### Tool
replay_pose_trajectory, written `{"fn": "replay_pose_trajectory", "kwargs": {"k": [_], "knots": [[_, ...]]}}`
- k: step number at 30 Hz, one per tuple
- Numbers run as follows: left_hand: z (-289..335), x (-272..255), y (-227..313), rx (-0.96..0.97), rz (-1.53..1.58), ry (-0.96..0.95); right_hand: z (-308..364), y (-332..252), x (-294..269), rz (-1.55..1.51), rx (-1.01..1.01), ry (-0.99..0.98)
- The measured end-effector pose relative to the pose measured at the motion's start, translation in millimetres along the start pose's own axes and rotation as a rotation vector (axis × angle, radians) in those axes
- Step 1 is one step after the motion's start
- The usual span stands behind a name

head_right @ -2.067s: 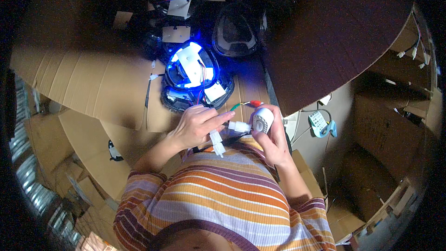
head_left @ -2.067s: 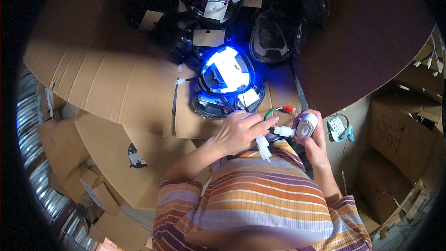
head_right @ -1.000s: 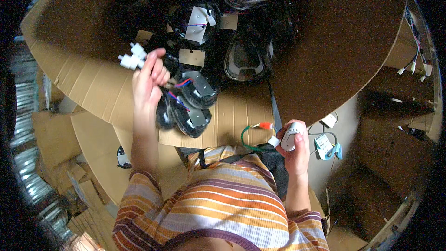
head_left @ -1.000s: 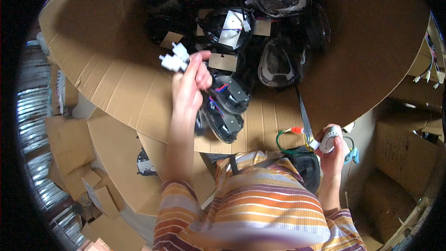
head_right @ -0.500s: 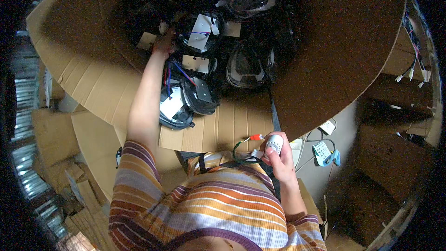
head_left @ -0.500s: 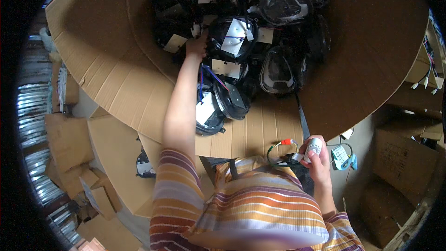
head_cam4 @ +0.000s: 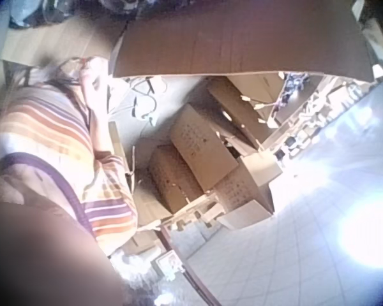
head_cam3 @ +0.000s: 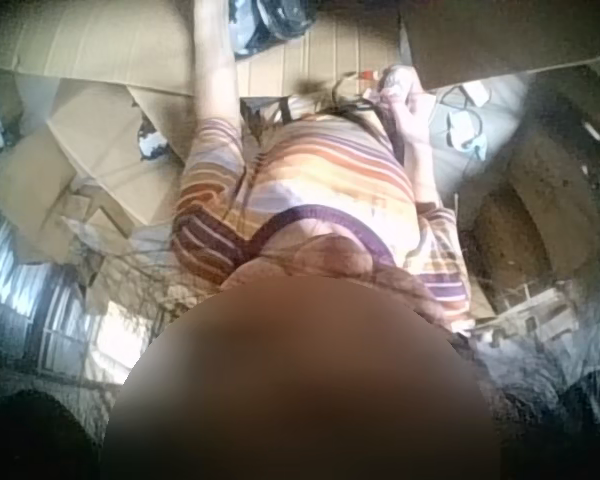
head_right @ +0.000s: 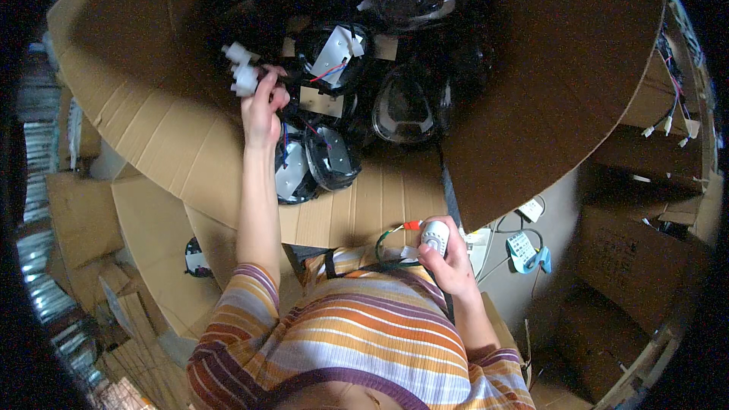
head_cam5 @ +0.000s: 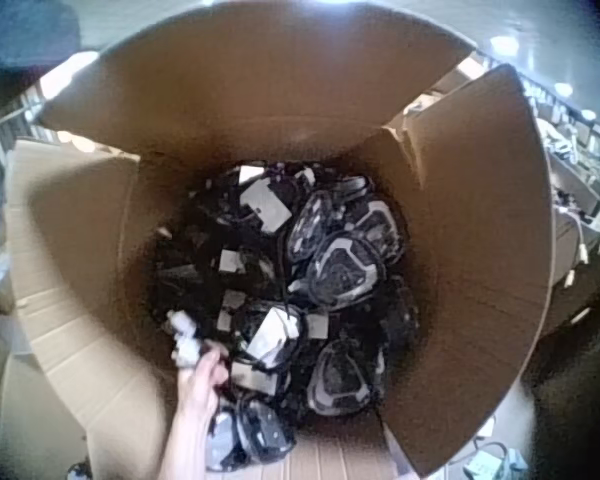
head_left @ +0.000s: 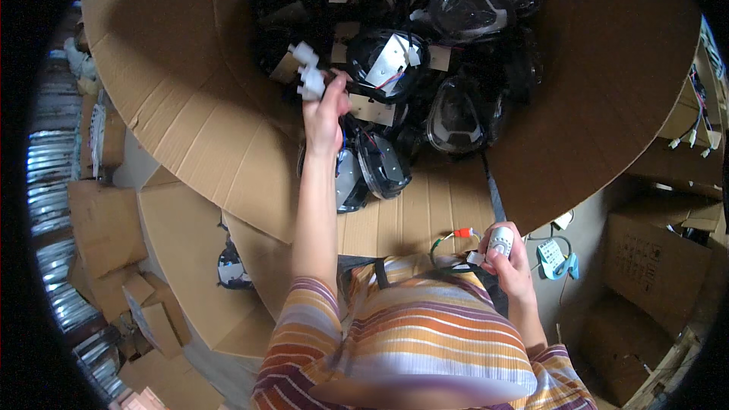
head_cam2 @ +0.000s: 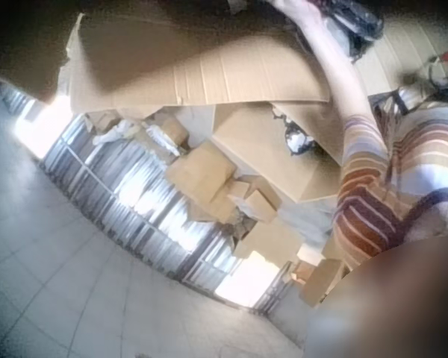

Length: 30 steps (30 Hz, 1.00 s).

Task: The person tests automotive headlight assemblies for electrical functionality by connecting them to a power source with an electrical connector and toggling a handheld tester switch.

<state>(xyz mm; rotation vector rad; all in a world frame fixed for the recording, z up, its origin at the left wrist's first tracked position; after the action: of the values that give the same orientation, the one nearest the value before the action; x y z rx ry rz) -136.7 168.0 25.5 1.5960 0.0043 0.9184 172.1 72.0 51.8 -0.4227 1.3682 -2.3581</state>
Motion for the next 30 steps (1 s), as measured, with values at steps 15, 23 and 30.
{"fn": "replay_pose_trajectory", "kwargs": {"k": [15, 23, 30], "knots": [[129, 44, 14, -0.066, -0.417, -0.822, -8, -14, 19, 0.081, -0.160, -0.076], [133, 50, 3, -0.132, -0.530, -1.026, -5, -30, 4, -0.268, -0.097, -0.057], [136, 55, -3, -0.113, -0.556, -1.130, -7, -28, 4, -0.190, -0.174, -0.052]]}}
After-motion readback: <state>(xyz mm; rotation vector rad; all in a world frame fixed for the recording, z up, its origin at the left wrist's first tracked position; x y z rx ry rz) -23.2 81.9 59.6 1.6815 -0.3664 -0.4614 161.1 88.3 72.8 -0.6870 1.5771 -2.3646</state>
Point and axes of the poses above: each hand's wrist, its own z-axis away from the middle knuckle, its own x-axis out of the palm, y = z × x, the point moved 4 cm from there along -z, towards the middle knuckle, and after that the axes turned 12 degrees about z, right-handed, at the moved point
